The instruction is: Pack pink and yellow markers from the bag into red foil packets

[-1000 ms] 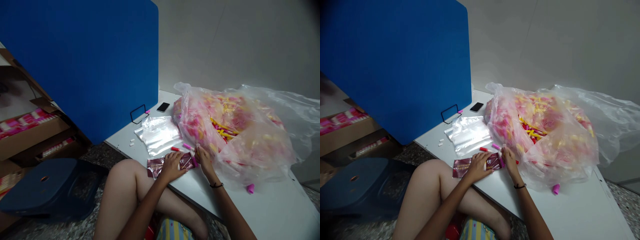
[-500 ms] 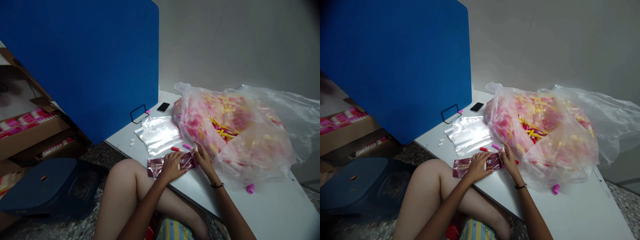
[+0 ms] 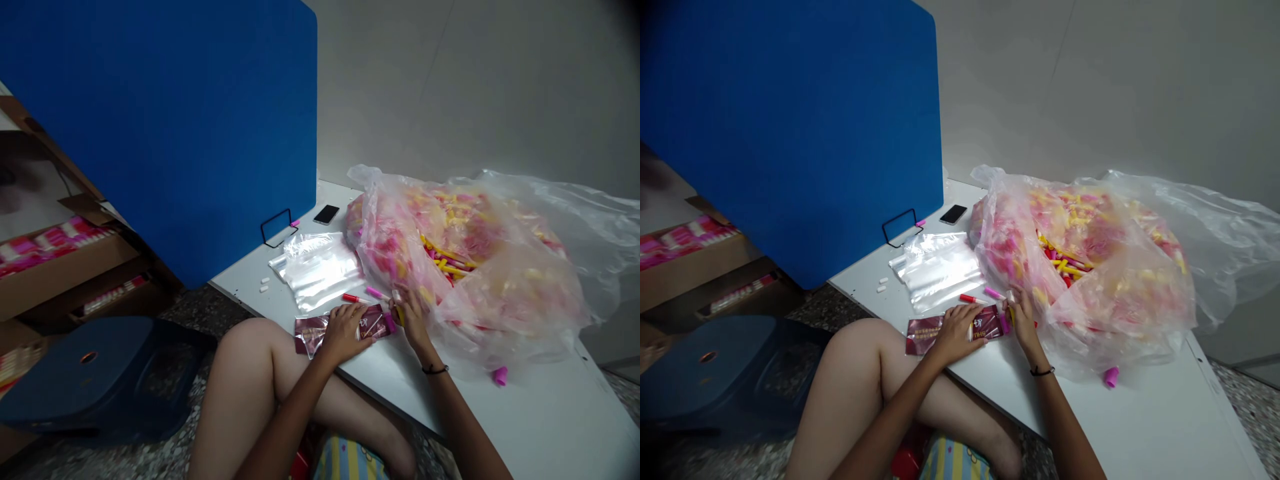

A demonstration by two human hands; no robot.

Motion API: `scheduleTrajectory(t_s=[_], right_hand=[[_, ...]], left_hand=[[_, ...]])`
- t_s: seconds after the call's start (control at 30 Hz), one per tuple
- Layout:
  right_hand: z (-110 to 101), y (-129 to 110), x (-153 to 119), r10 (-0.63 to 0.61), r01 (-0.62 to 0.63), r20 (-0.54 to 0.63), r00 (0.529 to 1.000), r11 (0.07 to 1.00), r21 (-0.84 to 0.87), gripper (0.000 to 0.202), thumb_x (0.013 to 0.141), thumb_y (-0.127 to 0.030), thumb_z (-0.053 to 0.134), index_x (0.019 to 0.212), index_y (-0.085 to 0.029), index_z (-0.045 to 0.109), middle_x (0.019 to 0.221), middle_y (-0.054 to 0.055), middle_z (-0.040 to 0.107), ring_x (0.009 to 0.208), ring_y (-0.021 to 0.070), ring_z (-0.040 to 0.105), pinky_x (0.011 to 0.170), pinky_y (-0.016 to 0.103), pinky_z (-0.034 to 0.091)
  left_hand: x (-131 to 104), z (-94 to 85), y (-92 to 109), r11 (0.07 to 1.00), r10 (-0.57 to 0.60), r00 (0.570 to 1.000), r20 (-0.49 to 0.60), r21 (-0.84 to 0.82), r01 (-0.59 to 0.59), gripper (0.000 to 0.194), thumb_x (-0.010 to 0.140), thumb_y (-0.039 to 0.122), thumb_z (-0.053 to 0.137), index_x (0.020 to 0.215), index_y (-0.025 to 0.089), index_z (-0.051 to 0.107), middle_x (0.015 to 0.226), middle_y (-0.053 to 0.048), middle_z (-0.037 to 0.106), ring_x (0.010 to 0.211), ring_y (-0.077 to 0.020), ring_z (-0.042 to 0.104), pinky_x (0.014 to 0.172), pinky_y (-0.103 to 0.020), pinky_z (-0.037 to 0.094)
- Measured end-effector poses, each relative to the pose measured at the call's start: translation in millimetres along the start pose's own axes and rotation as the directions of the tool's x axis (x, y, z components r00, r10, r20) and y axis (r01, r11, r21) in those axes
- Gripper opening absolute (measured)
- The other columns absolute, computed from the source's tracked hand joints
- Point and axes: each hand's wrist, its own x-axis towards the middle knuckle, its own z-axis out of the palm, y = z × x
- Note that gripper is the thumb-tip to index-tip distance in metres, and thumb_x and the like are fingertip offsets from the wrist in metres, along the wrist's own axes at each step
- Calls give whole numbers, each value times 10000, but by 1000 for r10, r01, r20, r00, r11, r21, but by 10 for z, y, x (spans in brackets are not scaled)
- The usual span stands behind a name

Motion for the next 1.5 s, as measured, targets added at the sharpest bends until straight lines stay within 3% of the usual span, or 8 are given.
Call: scheduleTrajectory(t_s=[0.23, 0.37, 0.57, 0.9, 1.07, 1.23, 1.37, 1.5], right_hand=[[-23, 52, 43, -59, 53, -52, 997, 992, -111, 345, 754, -417, 662, 968, -205, 495, 750, 1, 625, 415, 78, 458, 380, 203, 346], [-79, 68, 62, -32, 22, -69, 997, 989, -143, 413, 735, -444, 681, 1035, -169, 607, 898, 74, 664, 602, 127, 570, 494, 228, 429], [-115, 86, 56, 56, -53, 63, 996, 997, -57, 462, 742, -428, 683, 1118, -164, 633, 1008, 93, 665, 589, 95, 527, 500, 217, 422], [-70, 68, 45, 159, -151, -113, 981, 986, 72, 372, 800, -517, 535, 994, -202, 507, 504, -57, 510, 299, 81, 336, 293, 189, 204], [-95, 77, 47, 140, -132, -70, 988, 984, 117, 353, 678, -368, 664, 906, -229, 434, 594, -74, 516, 393, 72, 407, 357, 179, 304], [-103, 20, 26, 110, -101, 117, 987, 992, -80, 513, 752, -464, 639, 1166, -176, 545, 877, 38, 647, 444, 78, 482, 377, 214, 343], [-90, 7, 24, 134, -128, 32, 991, 981, -147, 572, 748, -554, 632, 1143, -146, 567, 718, 28, 653, 348, 53, 348, 334, 207, 241], [-83, -13, 34, 104, -109, -86, 991, 993, -51, 361, 776, -529, 595, 907, -200, 524, 639, 13, 630, 350, 87, 391, 332, 215, 265]], left_hand=[[9, 9, -10, 1000, 2, 1000, -6, -6, -2, 747, 684, 469, 726, 1345, 287, 431, 1387, -26, 478, 1244, -264, 410, 1049, -443, 286], [6, 10, -10, 1000, 1, 1000, -4, -8, -1, 749, 690, 479, 720, 1352, 291, 424, 1391, -23, 473, 1247, -264, 406, 1047, -448, 287], [1, 1, -1, 1000, -1, 1000, 2, -4, 1, 753, 698, 488, 712, 1361, 293, 416, 1396, -31, 468, 1251, -264, 403, 1054, -445, 278], [8, -21, 18, 1000, -13, 1000, 18, -14, 13, 736, 697, 463, 715, 1351, 292, 425, 1396, -33, 465, 1260, -269, 401, 1058, -441, 284], [2, -27, 22, 1000, -15, 1000, 16, -15, 15, 733, 702, 468, 712, 1351, 283, 426, 1401, -35, 461, 1262, -265, 400, 1065, -437, 276], [5, -16, 4, 1000, 6, 1000, 5, -6, -6, 742, 699, 469, 718, 1354, 287, 420, 1397, -27, 467, 1256, -258, 403, 1058, -441, 279], [5, -7, 0, 1000, 4, 1000, -3, -3, -4, 751, 697, 481, 718, 1356, 277, 421, 1391, -31, 473, 1252, -258, 405, 1056, -442, 278], [1, -16, 14, 1000, -9, 1000, 11, -6, 9, 739, 700, 469, 716, 1354, 285, 426, 1397, -32, 468, 1257, -259, 401, 1059, -435, 272]])
